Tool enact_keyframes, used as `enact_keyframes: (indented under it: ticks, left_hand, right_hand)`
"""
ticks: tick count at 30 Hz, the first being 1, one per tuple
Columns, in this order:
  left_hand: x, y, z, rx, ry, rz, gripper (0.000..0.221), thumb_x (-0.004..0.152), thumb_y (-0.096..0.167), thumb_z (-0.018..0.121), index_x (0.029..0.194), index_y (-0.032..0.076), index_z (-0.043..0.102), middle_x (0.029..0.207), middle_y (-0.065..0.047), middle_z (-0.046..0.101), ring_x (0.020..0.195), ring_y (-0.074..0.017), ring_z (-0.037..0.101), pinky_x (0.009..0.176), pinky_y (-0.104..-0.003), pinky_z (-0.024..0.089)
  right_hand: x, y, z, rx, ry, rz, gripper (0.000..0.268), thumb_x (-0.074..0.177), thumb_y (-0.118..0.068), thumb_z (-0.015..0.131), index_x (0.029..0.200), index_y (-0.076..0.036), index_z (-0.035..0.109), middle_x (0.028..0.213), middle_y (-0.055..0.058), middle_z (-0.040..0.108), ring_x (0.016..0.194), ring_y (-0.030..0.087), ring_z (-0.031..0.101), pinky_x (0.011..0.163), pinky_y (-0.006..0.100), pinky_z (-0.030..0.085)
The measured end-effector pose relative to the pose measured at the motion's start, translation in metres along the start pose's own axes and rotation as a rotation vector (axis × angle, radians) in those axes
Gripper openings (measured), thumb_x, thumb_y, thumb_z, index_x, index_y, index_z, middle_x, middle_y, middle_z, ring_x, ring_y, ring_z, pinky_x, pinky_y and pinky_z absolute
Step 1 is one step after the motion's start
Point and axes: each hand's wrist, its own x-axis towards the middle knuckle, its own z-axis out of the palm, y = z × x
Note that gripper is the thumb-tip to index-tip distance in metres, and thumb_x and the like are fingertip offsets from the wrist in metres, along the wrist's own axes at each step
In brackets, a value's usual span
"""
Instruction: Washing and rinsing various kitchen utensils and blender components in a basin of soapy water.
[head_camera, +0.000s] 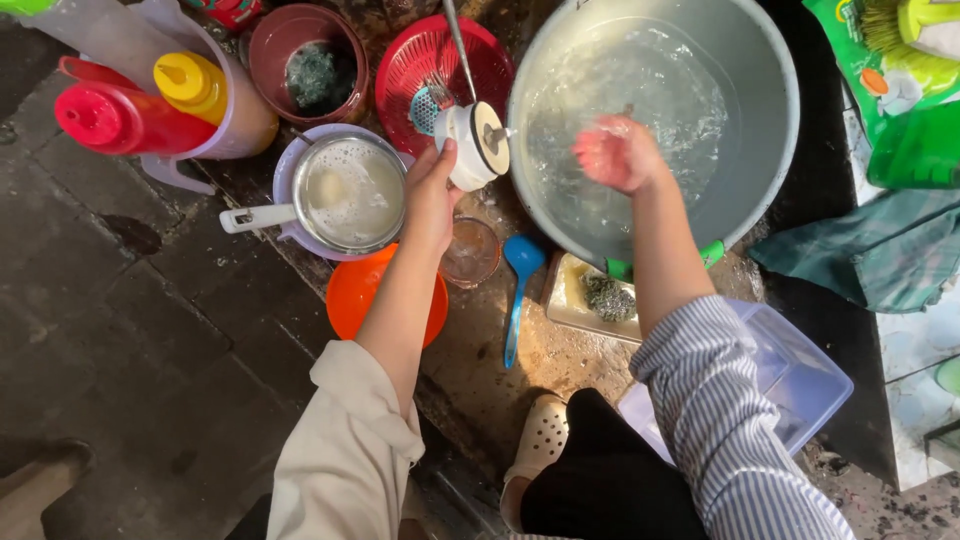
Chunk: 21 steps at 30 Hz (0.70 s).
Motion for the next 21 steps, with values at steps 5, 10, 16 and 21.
enact_keyframes:
  ticks: [5,10,16,21]
  left_hand:
    - [0.058,-0.076,-0.045,-0.067,-0.020,-0.073,0.041,0.100,0.031,0.073,0.132,0.009,0.061,0.124,-0.006,0.062,0.116,-0.0230,0.060,0.102,-0.061,0.053]
    - [0.021,-0.020,-0.020,-0.413,0.021,-0.188,0.047,0.098,0.032,0.071,0.133,0.004,0.057,0.126,-0.013,0.062,0.122,-0.0334,0.061,0.108,-0.066,0.045]
    - [0.024,-0.015,-0.025,-0.709,0.113,-0.348,0.049,0.095,0.046,0.067,0.127,0.010,0.061,0.125,-0.008,0.065,0.120,-0.0287,0.060,0.107,-0.055,0.052]
    - [0.047,-0.048,-0.021,-0.730,0.169,-0.338,0.046,0.096,0.041,0.067,0.126,0.006,0.062,0.122,-0.011,0.068,0.113,-0.0288,0.065,0.101,-0.045,0.059]
  right_hand:
    - [-0.159,-0.032,0.110,-0.209,-0.762,-0.218,0.058,0.096,-0.044,0.062,0.142,-0.008,0.057,0.142,0.017,0.060,0.127,0.034,0.063,0.101,0.053,0.057]
    - [-0.049,-0.026,0.012,-0.293,-0.296,-0.238,0.033,0.097,-0.033,0.065,0.125,-0.015,0.067,0.122,0.008,0.067,0.114,0.031,0.068,0.094,0.051,0.059]
    - [0.136,0.021,-0.138,0.030,0.319,-0.027,0.010,0.083,-0.024,0.063,0.087,-0.015,0.063,0.073,0.008,0.064,0.068,0.030,0.064,0.063,0.049,0.055]
    - [-0.010,0.000,0.016,0.110,-0.165,-0.021,0.014,0.092,-0.003,0.052,0.100,-0.006,0.063,0.095,0.022,0.070,0.085,0.039,0.076,0.072,0.053,0.063]
